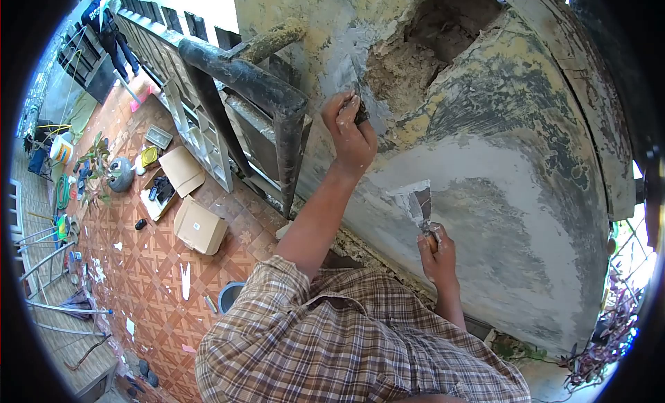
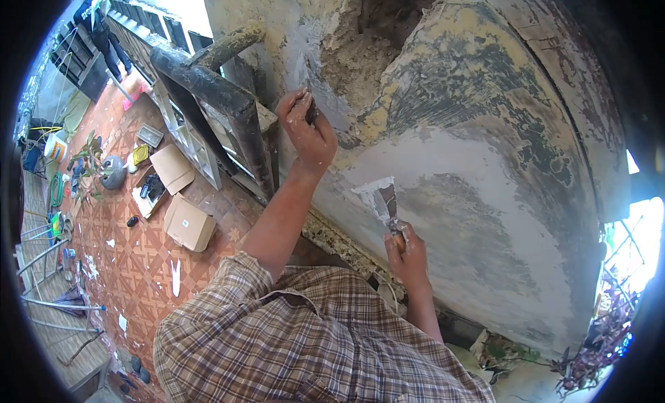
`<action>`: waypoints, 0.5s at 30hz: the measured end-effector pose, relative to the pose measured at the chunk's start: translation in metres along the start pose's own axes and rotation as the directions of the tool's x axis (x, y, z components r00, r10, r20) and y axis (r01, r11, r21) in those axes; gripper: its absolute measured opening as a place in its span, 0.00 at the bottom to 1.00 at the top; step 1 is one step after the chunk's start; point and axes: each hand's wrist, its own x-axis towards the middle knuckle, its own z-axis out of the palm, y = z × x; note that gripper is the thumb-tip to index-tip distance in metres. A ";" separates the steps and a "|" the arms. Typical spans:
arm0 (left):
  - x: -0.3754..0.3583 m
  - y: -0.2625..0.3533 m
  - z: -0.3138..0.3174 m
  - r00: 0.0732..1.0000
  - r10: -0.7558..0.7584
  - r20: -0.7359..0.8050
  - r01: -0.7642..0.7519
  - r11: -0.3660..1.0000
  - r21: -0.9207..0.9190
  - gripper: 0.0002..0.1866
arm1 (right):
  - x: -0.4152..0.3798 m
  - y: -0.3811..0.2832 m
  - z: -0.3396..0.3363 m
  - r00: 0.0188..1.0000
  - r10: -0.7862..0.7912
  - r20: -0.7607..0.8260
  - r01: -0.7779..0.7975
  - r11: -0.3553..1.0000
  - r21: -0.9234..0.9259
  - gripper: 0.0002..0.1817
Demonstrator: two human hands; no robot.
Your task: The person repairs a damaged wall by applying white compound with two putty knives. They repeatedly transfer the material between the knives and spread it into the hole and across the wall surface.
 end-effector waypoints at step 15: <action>-0.042 -0.022 -0.019 0.972 -0.035 0.234 0.058 0.994 -0.090 0.20 | -0.003 -0.004 0.008 0.997 -0.071 -0.020 0.071 0.997 0.016 0.07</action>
